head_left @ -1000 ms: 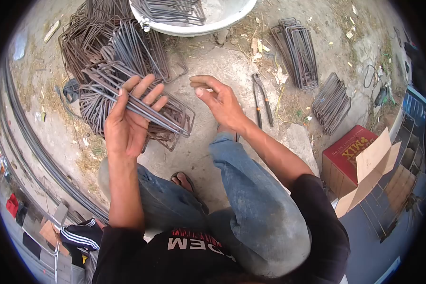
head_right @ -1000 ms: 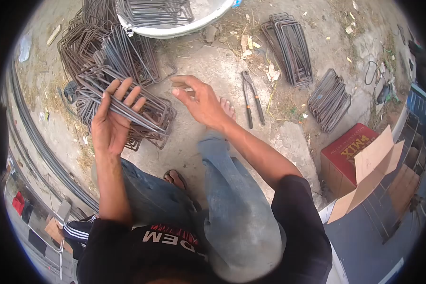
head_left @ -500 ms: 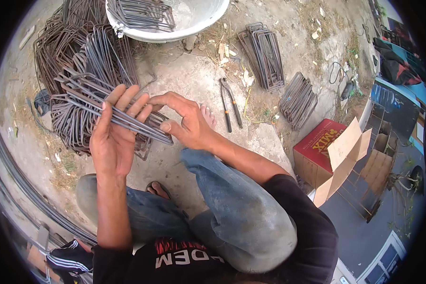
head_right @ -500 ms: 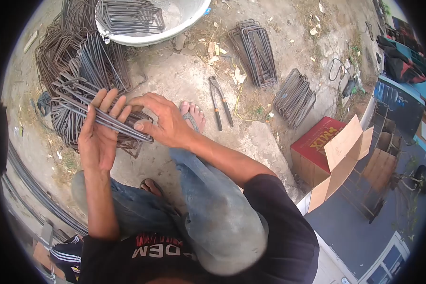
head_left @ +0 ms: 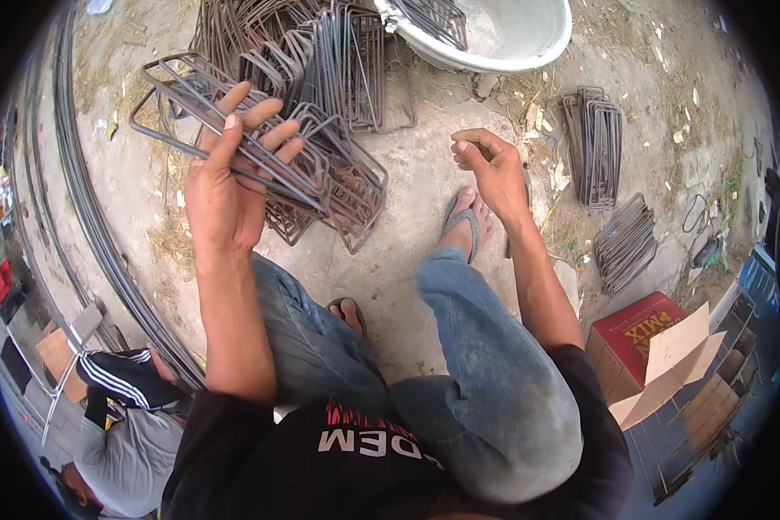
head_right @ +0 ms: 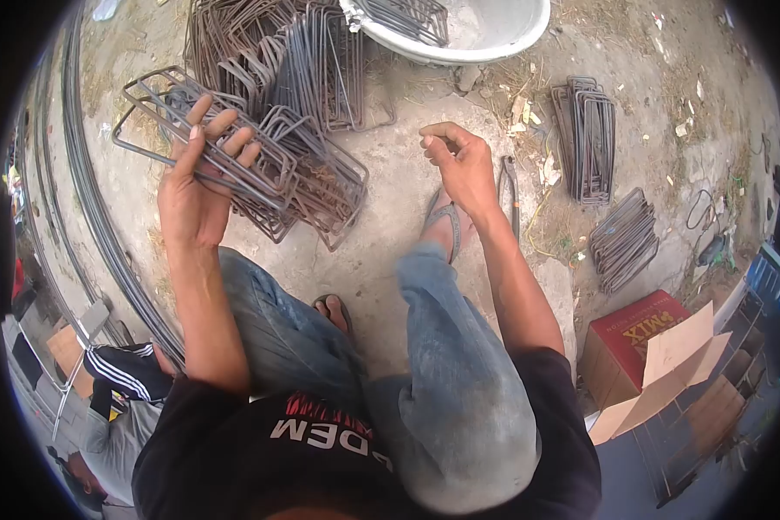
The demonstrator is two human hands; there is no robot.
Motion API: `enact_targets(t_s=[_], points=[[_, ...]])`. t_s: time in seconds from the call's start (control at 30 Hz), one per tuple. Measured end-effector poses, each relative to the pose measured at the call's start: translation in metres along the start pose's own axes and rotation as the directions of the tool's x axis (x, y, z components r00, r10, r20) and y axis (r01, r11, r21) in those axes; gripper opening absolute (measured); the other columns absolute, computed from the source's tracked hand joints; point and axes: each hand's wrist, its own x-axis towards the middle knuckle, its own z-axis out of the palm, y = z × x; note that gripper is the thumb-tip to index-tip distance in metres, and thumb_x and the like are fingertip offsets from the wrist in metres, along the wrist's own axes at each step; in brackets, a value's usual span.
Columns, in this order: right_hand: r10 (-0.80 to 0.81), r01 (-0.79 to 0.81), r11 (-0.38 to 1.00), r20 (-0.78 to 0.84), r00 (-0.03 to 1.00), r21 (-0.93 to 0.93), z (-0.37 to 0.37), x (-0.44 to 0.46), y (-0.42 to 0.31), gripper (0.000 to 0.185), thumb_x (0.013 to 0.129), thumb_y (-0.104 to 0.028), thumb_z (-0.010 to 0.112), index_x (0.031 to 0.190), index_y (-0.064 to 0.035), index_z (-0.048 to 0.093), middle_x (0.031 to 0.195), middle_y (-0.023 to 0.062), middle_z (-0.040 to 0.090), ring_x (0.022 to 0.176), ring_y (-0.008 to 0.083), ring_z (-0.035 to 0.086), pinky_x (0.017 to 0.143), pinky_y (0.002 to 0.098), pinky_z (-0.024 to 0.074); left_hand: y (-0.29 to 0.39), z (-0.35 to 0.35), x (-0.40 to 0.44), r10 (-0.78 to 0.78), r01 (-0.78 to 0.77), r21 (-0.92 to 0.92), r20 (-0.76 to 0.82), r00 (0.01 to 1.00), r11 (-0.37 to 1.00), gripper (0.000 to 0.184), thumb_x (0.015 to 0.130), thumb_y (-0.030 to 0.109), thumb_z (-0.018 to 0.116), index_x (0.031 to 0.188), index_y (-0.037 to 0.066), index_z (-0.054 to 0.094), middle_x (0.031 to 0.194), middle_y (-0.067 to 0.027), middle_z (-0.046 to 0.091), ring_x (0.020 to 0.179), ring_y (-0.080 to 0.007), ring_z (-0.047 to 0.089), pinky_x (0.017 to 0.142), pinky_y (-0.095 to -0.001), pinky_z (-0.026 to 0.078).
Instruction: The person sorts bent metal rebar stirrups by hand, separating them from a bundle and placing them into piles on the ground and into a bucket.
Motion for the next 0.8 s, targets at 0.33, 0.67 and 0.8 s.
enact_targets(t_s=[0.33,0.67,0.8], points=[[-0.211,0.178,0.977,0.451,0.867,0.116,0.064,-0.017,-0.103,0.031,0.100,-0.025,0.069,0.114,0.0020,0.070,0.098,0.0087,0.073,0.087,0.0153,0.068,0.082,0.0316,0.0561,-0.008,0.027,-0.030,-0.228,0.257,-0.336,0.125,0.966,0.906,0.054,0.108,0.031,0.052,0.142,-0.010,0.045,0.141,-0.0265,0.056,0.131,-0.0385,0.058,0.111,-0.0498,0.050],[0.033,0.039,0.990,0.499,0.866,-0.133,0.069,-0.054,-0.116,0.023,0.098,-0.023,0.070,0.100,0.0001,0.074,0.082,0.0069,0.072,0.075,0.0100,0.058,0.067,0.0311,0.0482,-0.029,0.049,-0.043,-0.221,0.234,-0.235,0.079,0.972,0.944,0.055,0.110,0.034,0.048,0.147,-0.006,0.042,0.137,-0.0276,0.059,0.129,-0.0356,0.060,0.110,-0.0484,0.049],[-0.181,0.210,0.977,0.442,0.879,-0.019,0.066,-0.054,-0.098,0.027,0.094,-0.026,0.072,0.103,-0.0012,0.073,0.069,0.0157,0.066,0.057,0.0187,0.057,0.058,0.0371,0.0452,-0.037,0.048,-0.039,-0.307,0.316,-0.259,0.075,0.949,0.913,0.052,0.111,0.036,0.044,0.143,-0.005,0.044,0.139,-0.0266,0.058,0.129,-0.0369,0.060,0.109,-0.0480,0.049]])
